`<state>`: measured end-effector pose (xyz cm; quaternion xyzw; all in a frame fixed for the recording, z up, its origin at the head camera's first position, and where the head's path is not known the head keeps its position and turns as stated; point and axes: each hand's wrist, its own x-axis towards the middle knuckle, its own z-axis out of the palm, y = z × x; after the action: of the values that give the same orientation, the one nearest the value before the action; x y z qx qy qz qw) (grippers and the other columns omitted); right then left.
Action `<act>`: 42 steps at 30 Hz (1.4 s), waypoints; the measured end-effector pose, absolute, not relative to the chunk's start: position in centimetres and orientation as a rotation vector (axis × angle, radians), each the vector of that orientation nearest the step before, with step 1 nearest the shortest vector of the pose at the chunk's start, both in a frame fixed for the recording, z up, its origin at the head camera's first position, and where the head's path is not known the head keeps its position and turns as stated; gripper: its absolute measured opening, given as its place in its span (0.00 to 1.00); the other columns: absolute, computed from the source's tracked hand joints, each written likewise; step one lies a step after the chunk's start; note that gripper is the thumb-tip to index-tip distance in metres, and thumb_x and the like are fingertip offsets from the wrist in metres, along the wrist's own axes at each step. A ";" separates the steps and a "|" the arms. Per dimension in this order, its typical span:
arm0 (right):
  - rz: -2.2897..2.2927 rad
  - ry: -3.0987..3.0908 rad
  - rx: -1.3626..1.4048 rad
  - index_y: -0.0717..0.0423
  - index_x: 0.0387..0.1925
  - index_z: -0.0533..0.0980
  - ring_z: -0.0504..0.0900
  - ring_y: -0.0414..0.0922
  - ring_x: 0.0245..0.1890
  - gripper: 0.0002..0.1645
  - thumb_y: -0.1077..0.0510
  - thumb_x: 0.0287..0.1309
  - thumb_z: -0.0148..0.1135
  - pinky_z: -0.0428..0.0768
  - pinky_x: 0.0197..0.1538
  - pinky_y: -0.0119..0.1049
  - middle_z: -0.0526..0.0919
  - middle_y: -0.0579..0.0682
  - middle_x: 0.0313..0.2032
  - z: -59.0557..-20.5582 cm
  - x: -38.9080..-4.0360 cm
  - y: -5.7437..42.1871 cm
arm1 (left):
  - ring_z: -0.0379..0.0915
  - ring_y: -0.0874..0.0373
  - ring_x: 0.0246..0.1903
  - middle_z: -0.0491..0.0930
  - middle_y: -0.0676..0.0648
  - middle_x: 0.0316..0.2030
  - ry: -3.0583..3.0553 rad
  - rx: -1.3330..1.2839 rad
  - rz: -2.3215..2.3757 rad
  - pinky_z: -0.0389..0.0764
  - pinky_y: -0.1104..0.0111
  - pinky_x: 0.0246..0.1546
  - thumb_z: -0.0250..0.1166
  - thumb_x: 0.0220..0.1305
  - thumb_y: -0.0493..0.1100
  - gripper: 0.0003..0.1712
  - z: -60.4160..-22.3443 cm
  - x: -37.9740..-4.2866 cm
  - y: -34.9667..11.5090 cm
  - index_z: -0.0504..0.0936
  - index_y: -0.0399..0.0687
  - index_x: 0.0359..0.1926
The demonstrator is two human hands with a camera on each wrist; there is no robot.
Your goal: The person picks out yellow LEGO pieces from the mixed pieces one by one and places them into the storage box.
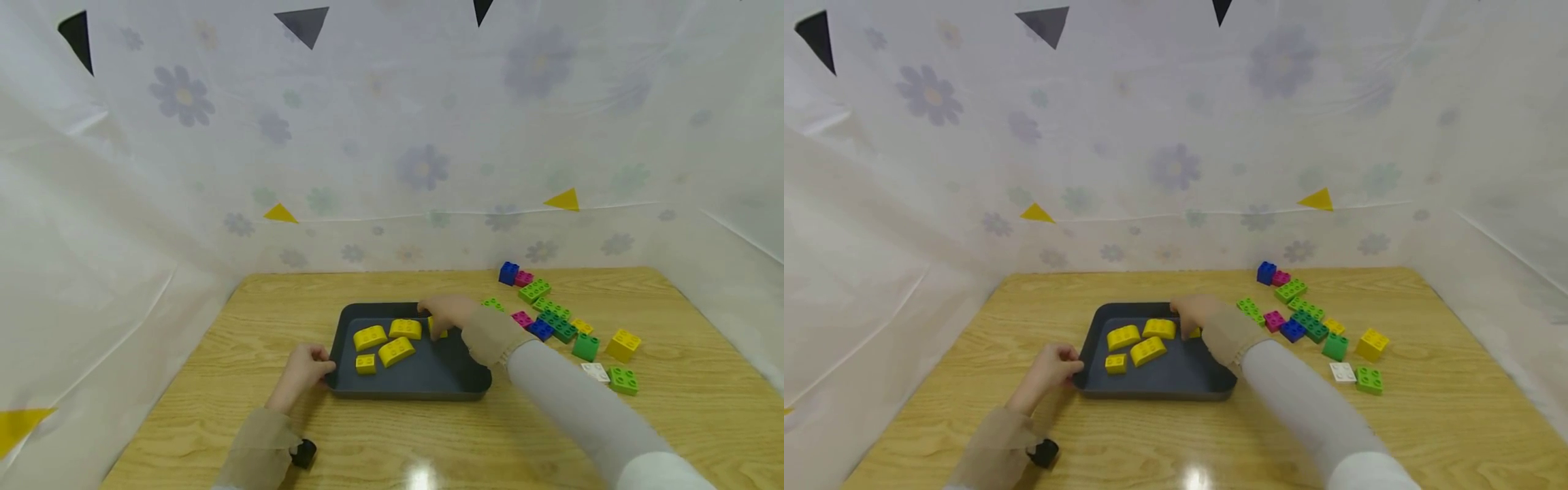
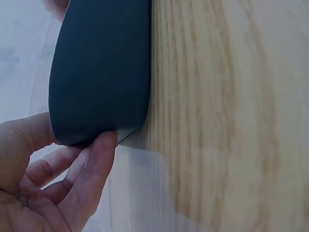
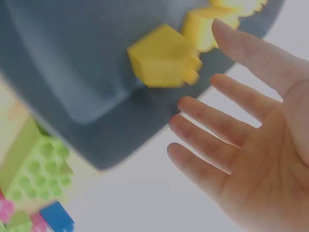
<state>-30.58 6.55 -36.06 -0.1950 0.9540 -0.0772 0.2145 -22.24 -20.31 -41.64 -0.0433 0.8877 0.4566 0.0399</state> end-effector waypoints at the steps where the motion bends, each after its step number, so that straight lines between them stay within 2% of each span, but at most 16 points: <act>1: -0.218 2.645 -0.556 0.51 0.61 0.65 0.71 0.53 0.55 0.38 0.58 0.47 0.68 0.74 0.51 0.47 0.68 0.54 0.59 -35.7 -30.6 6.7 | 0.69 0.58 0.17 0.70 0.47 0.18 2.722 -0.135 1.401 0.79 0.64 0.18 0.61 0.50 0.28 0.06 -41.6 -22.2 -20.3 0.73 0.36 0.21; 7: -0.273 2.677 -0.698 0.51 0.65 0.59 0.61 0.59 0.62 0.41 0.56 0.52 0.65 0.68 0.56 0.55 0.55 0.61 0.66 -33.6 -30.5 8.5 | 0.71 0.58 0.15 0.70 0.48 0.16 2.728 -0.140 1.408 0.79 0.65 0.17 0.61 0.49 0.27 0.06 -41.6 -22.3 -20.2 0.73 0.36 0.20; 10: -0.298 2.732 -0.748 0.48 0.67 0.55 0.60 0.60 0.62 0.42 0.52 0.54 0.63 0.69 0.55 0.56 0.51 0.61 0.67 -32.7 -30.2 9.8 | 0.70 0.58 0.16 0.69 0.48 0.16 2.726 -0.140 1.407 0.79 0.65 0.17 0.61 0.49 0.28 0.07 -41.6 -22.3 -20.2 0.73 0.36 0.20; 16: -0.315 2.960 -0.870 0.46 0.68 0.55 0.61 0.61 0.61 0.45 0.46 0.52 0.64 0.72 0.51 0.56 0.54 0.60 0.67 -31.9 -29.4 13.4 | 0.68 0.58 0.16 0.69 0.48 0.16 2.732 -0.141 1.395 0.79 0.65 0.17 0.61 0.50 0.28 0.07 -41.6 -22.3 -20.2 0.73 0.37 0.20; 21: -0.305 3.113 -0.912 0.48 0.68 0.55 0.60 0.63 0.61 0.46 0.48 0.50 0.66 0.70 0.53 0.56 0.54 0.62 0.66 -32.0 -29.0 16.5 | 0.68 0.58 0.17 0.69 0.48 0.17 2.738 -0.141 1.385 0.79 0.65 0.18 0.61 0.50 0.28 0.06 -41.6 -22.3 -20.2 0.73 0.36 0.20; 30: -0.278 3.241 -0.814 0.55 0.66 0.55 0.57 0.68 0.60 0.45 0.50 0.51 0.65 0.59 0.57 0.65 0.56 0.68 0.63 -32.3 -28.4 23.0 | 0.68 0.58 0.17 0.70 0.47 0.18 2.731 -0.153 1.364 0.79 0.65 0.18 0.61 0.50 0.28 0.06 -41.5 -22.2 -20.2 0.73 0.36 0.21; 35: -0.345 3.234 -0.703 0.57 0.66 0.54 0.54 0.70 0.60 0.46 0.51 0.51 0.65 0.58 0.55 0.68 0.53 0.70 0.63 -32.4 -27.6 26.1 | 0.68 0.58 0.17 0.70 0.47 0.18 2.726 -0.156 1.371 0.79 0.65 0.18 0.60 0.50 0.28 0.06 -41.6 -22.3 -20.3 0.73 0.36 0.21; 42: -0.478 3.186 -0.566 0.59 0.67 0.50 0.54 0.73 0.58 0.47 0.47 0.54 0.62 0.59 0.52 0.70 0.50 0.74 0.62 -34.0 -26.6 30.0 | 0.69 0.58 0.18 0.71 0.46 0.19 2.716 -0.143 1.395 0.79 0.65 0.19 0.60 0.51 0.28 0.06 -41.8 -22.3 -20.3 0.73 0.36 0.21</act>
<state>-26.61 30.04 -34.02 -0.1728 0.9720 -0.1458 -0.0647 -22.32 -20.32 -41.82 -0.0468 0.8877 0.4561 0.0425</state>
